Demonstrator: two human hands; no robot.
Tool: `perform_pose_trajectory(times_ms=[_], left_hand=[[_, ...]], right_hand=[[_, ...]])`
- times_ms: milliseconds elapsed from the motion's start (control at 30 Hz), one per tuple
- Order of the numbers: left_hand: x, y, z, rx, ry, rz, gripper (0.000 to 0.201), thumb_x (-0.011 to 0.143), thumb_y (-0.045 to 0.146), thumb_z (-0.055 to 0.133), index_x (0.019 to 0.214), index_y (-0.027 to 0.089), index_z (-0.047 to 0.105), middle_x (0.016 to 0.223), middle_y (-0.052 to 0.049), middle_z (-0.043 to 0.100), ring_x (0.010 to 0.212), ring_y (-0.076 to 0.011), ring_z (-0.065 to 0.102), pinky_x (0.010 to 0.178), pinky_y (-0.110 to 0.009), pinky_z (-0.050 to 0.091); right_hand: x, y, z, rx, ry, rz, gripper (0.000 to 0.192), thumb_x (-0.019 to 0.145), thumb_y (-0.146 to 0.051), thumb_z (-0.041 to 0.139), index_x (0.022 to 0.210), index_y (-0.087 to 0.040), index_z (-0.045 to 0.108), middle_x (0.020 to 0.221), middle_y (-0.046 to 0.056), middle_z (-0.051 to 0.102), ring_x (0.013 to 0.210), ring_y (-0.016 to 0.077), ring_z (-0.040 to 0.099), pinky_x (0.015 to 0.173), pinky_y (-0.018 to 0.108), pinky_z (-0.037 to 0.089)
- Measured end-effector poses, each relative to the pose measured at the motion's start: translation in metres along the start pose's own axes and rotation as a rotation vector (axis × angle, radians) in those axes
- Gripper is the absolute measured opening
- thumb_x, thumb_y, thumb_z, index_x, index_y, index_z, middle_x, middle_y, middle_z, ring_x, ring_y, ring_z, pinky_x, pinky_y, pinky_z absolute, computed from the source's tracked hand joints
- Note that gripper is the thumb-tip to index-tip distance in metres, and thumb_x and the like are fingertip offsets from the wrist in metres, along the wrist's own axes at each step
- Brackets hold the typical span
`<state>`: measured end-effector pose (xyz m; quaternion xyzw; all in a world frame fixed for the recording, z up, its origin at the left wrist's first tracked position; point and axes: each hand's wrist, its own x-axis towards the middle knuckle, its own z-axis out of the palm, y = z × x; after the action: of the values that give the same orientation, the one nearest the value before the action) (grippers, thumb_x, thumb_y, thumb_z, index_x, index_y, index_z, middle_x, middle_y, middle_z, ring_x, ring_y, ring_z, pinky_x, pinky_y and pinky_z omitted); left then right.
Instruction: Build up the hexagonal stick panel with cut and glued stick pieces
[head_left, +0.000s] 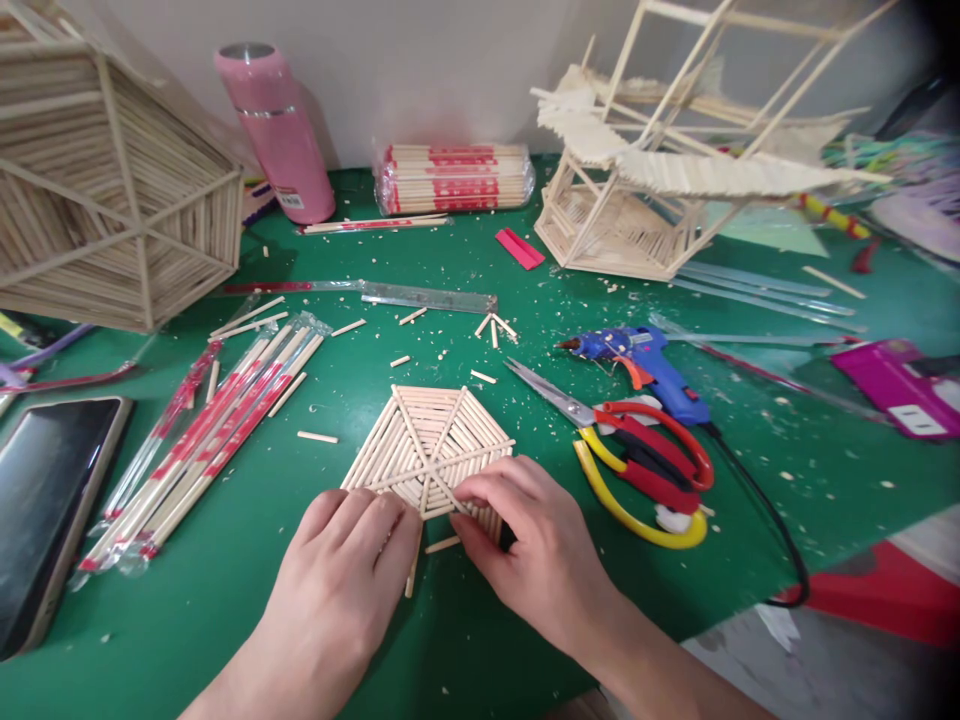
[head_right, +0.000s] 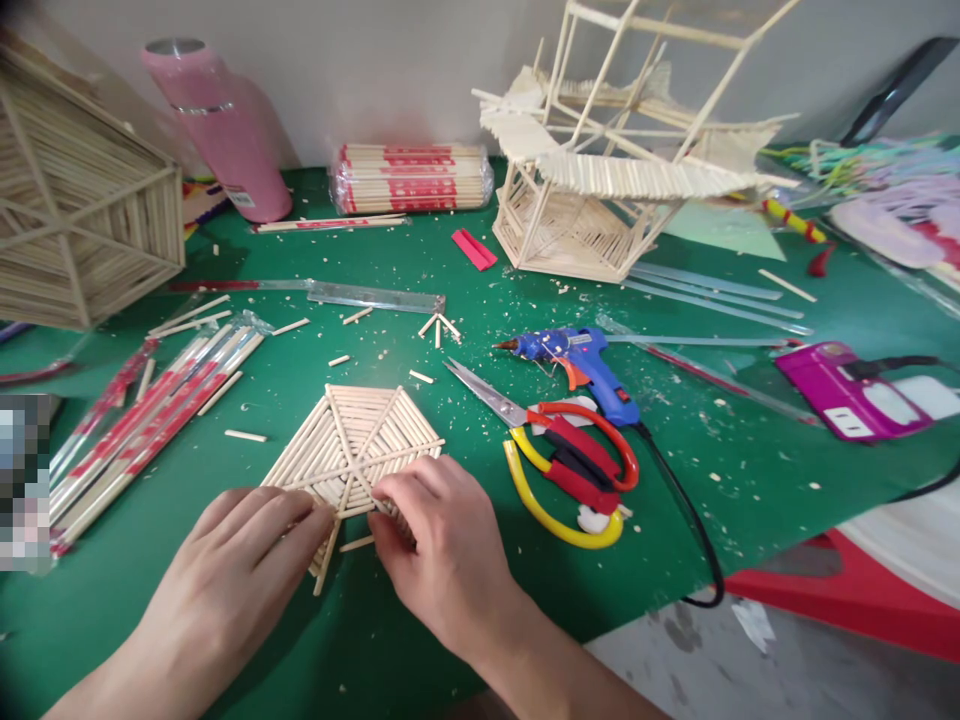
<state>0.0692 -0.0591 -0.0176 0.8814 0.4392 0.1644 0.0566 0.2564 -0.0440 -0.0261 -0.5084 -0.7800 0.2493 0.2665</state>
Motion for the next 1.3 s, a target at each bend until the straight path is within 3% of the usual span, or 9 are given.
perform_pose_trajectory(times_ms=[300,567,1300], left_hand=[[0.002,0.003,0.001,0.091,0.072,0.034,0.035,0.092,0.014,0.026,0.083,0.013,0.060,0.074,-0.007,0.058,0.070,-0.0197,0.049,0.067,-0.035,0.034],[-0.002,0.005,0.003,0.116,0.088,0.036,0.031,0.090,0.013,0.029,0.089,0.011,0.061,0.078,-0.009,0.059,0.074,-0.0210,0.048,0.069,-0.036,0.036],[0.005,0.012,0.000,0.165,0.099,0.031,0.037,0.088,0.012,0.028,0.075,0.014,0.063,0.069,-0.007,0.060,0.066,-0.0209,0.048,0.068,-0.039,0.034]], right_hand=[[-0.002,0.000,-0.001,0.024,0.000,0.000,0.012,0.077,-0.010,0.055,0.085,-0.020,0.056,0.080,0.003,0.058,0.076,0.0190,0.053,0.065,0.032,0.043],[-0.001,0.001,0.000,0.018,0.019,-0.012,0.013,0.077,-0.010,0.056,0.086,-0.020,0.056,0.081,0.003,0.058,0.076,0.0193,0.053,0.066,0.032,0.043],[-0.001,0.001,0.001,0.014,0.009,-0.011,0.012,0.078,-0.012,0.055,0.087,-0.020,0.057,0.081,0.003,0.059,0.077,0.0191,0.053,0.067,0.033,0.044]])
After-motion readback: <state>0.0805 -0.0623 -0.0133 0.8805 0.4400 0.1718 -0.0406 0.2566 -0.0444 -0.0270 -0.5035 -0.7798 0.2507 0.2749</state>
